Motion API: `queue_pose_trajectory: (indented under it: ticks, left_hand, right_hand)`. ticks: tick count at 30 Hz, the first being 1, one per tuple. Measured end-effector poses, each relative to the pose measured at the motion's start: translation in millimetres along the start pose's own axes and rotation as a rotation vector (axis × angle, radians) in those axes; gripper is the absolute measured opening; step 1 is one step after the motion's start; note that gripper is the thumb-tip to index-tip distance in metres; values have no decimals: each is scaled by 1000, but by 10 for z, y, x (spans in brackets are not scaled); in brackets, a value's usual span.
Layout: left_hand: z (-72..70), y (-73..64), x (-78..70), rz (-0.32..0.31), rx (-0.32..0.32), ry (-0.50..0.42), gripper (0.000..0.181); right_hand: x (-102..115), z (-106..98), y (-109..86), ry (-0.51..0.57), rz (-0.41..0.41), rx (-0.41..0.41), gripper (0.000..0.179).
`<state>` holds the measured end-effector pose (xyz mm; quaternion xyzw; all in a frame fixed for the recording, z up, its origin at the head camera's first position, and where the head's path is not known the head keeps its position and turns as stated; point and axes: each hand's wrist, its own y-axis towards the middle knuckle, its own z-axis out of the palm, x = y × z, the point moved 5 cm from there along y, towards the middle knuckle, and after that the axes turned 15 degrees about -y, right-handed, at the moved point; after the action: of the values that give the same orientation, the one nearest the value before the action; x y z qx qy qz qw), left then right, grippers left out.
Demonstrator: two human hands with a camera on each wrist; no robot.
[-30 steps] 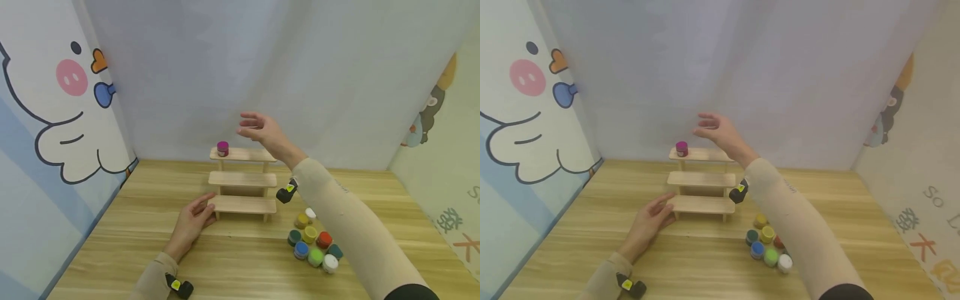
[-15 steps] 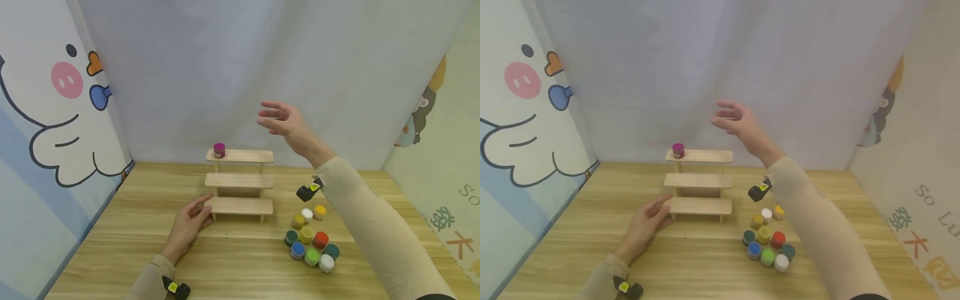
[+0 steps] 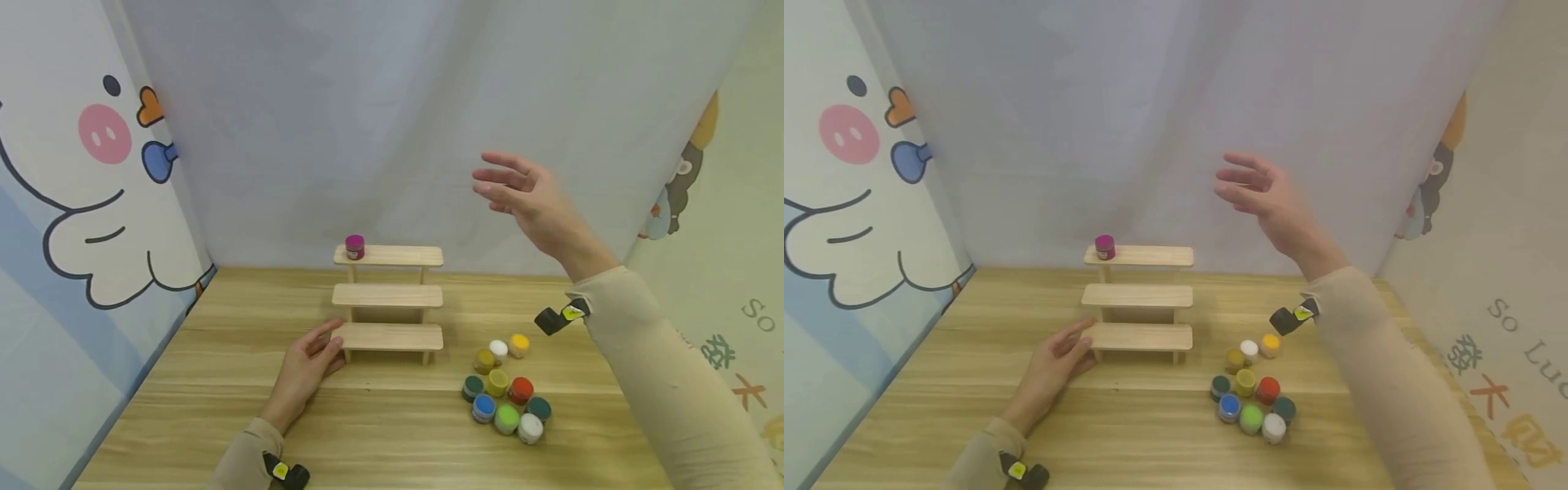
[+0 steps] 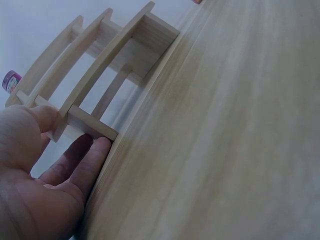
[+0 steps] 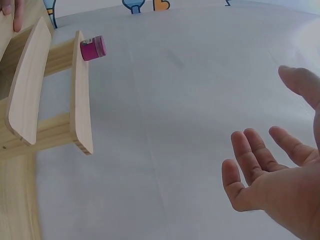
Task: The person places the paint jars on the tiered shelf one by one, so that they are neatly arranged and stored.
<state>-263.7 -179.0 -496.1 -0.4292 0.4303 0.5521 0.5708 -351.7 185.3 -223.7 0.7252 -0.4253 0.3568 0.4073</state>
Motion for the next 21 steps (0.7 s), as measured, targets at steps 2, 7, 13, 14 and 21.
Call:
queue_pose_trajectory:
  ticks: [2,7,13,14,21]
  left_hand:
    - [0,-5,-7,-2,-1,-3,46]
    - [-4,-13,-12,3,-2,5,46]
    - [-2,-11,5,10,-6,6,45]
    - [1,-12,5,10,-8,7,45]
    - [8,-14,-9,4,-6,8,46]
  right_hand:
    - [15,-81,-62,22,0,-9,60]
    - [19,-243,-222,47,-11,-4,59]
    - [-32,-380,-436,79,-19,-27,57]
    - [-49,-400,-474,85,-20,-35,57]
    - [-200,-488,-770,108,-38,-53,55]
